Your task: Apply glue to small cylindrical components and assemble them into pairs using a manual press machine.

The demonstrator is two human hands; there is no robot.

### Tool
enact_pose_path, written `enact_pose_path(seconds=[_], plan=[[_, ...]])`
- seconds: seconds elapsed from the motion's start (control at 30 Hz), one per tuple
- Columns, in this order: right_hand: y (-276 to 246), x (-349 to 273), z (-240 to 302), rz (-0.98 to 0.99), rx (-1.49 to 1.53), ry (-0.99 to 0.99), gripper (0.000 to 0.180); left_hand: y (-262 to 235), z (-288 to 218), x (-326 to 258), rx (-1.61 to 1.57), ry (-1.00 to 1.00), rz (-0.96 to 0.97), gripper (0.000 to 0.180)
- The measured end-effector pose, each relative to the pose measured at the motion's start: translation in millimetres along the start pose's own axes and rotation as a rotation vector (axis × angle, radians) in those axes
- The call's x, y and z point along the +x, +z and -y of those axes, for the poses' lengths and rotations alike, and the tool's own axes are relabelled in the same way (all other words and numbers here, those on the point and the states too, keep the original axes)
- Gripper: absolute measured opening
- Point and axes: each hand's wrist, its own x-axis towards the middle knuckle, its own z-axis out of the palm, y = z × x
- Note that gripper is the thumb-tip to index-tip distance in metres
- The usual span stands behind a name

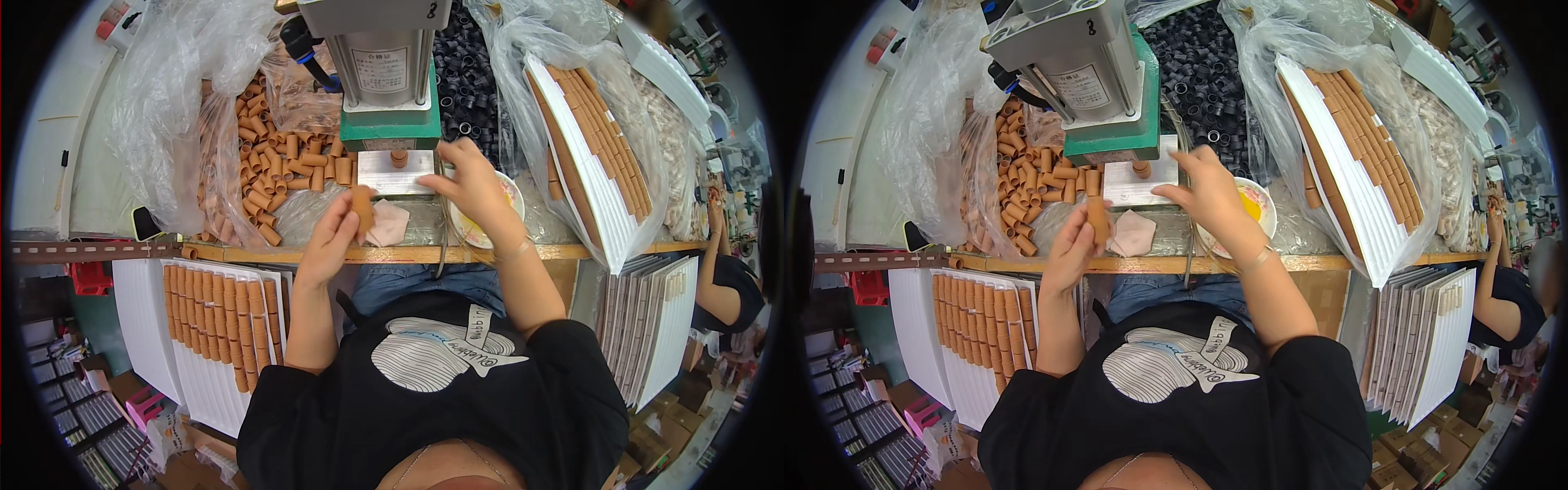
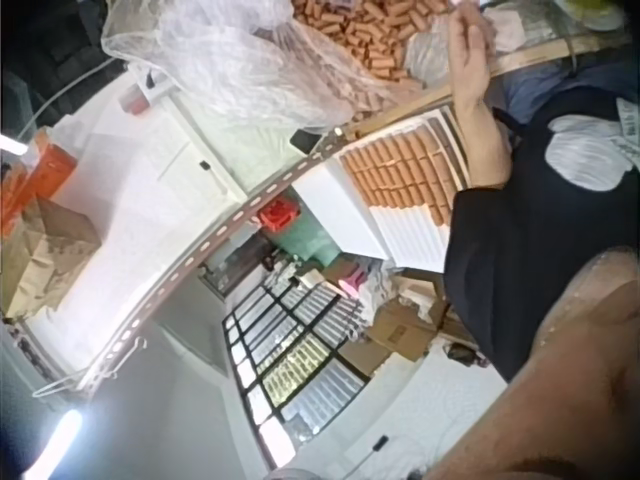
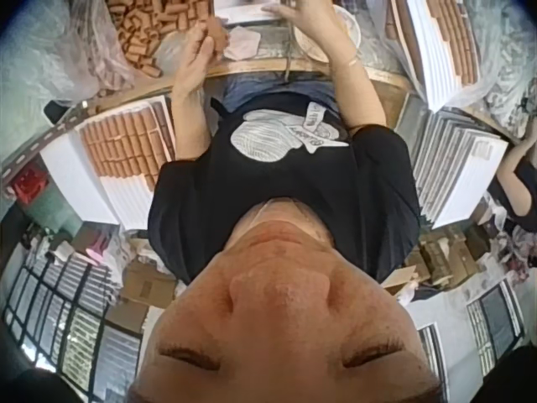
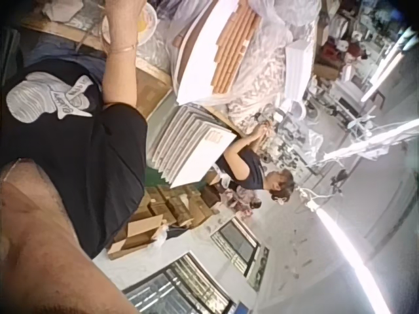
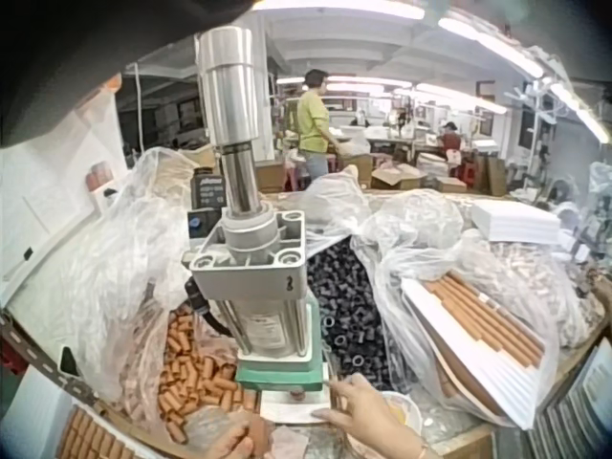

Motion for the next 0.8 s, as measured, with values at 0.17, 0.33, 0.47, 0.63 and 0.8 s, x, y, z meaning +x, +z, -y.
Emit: enact_pose_path(seconds=[0.17, 0.33, 0.47, 0.63, 0.8], plan=[[-41, -35, 20, 0.344, 1.58, 0.889, 0.02, 29, -1, 1, -0.254, -0.175, 0.326, 0.043], [-33, -54, 27, 0.357, 1.121, 0.392, 0.026, 47, 9, 17, -0.274, -0.245, 0.404, 0.032], [-40, -53, 24, 0.289, 0.723, 0.272, 0.025, 61, 14, 17, -0.138, -0.15, 0.268, 0.039], [-30, -47, 30, 0.171, 0.707, 0.297, 0.024, 71, 9, 11, 0.259, 0.003, -0.066, 0.043], [-37, -13, -18, 0.019, -0.007, 0.253, 0.028, 16, 12, 16, 0.546, 0.171, -0.287, 0.037]])
